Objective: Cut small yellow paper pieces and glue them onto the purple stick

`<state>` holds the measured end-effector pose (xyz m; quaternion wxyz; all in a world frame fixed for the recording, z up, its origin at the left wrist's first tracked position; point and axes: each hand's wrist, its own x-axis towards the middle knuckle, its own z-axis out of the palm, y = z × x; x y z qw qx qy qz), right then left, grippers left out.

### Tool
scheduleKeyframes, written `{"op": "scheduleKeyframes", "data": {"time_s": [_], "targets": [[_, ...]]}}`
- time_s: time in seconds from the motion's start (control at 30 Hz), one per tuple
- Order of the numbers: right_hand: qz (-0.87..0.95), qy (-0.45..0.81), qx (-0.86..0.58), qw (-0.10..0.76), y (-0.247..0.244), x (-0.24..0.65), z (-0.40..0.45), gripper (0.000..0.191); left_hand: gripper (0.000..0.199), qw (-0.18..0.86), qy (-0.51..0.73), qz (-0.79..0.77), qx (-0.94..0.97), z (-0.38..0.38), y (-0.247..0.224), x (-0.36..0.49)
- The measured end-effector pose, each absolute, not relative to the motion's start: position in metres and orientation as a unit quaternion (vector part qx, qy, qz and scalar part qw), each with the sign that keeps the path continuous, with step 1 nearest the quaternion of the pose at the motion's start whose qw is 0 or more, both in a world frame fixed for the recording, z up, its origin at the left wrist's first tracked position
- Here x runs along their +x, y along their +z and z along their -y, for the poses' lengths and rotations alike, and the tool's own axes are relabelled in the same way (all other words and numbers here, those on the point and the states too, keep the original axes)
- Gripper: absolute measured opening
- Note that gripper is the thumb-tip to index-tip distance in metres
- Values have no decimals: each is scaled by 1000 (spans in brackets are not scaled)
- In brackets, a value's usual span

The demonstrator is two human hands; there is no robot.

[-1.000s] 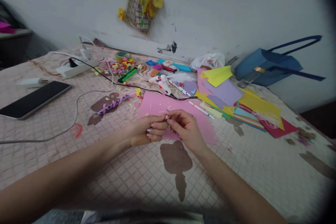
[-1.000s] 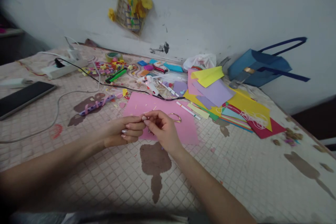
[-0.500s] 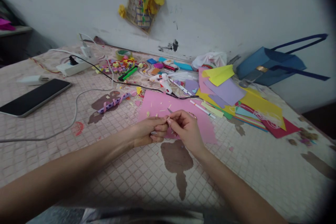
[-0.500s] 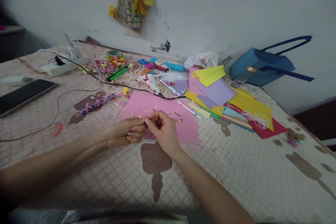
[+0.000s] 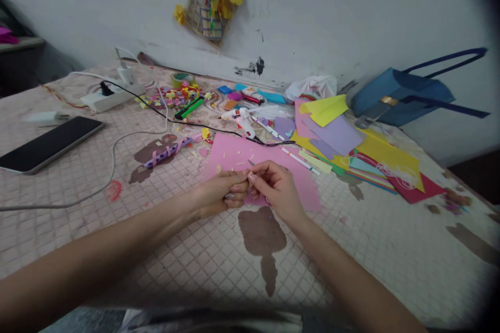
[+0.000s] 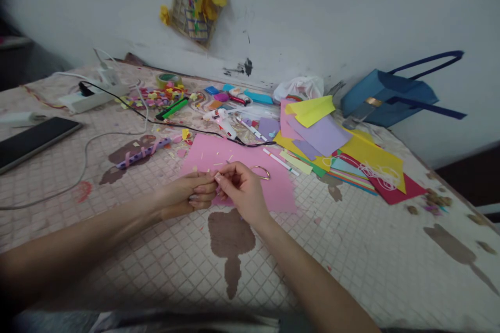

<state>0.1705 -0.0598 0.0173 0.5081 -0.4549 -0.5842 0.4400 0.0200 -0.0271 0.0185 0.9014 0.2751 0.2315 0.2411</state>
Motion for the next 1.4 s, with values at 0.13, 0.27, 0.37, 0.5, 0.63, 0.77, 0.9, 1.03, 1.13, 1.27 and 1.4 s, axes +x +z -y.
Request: {"op": "scheduleKeyframes", "data": {"time_s": [0.13,0.27,0.37,0.5,0.63,0.77,0.9,1.03,1.13,1.27,1.4], "targets": [[579,440,-460,509,16,169,59,16,24,885,248,-249,305,28,18,21],[568,469,-430,522,20,170,58,20,21,881,286,-238,292,25,20,22],[551,469,-441,531,23,171,60,21,20,868,321,-233,298,24,23,22],[551,473,-457,513,25,169,62,30,18,846,339,-232,340,25,24,21],[575,411,-496,504,24,168,64,25,17,811,357,-243,393,29,23,23],[637,287,-528,482,24,171,64,22,17,805,351,-254,405,32,24,24],[699,151,-534,451,23,173,64,22,18,819,338,-247,393,33,26,23],[678,173,-536,472,21,174,64,23,19,824,334,-232,396,35,29,24],[673,136,-543,483,19,176,63,23,20,880,293,-189,322,38,30,25],[692,51,-551,463,19,181,62,22,23,928,253,-135,238,42,30,24],[712,-6,-552,434,18,183,62,22,24,942,241,-114,205,45,31,23]]}}
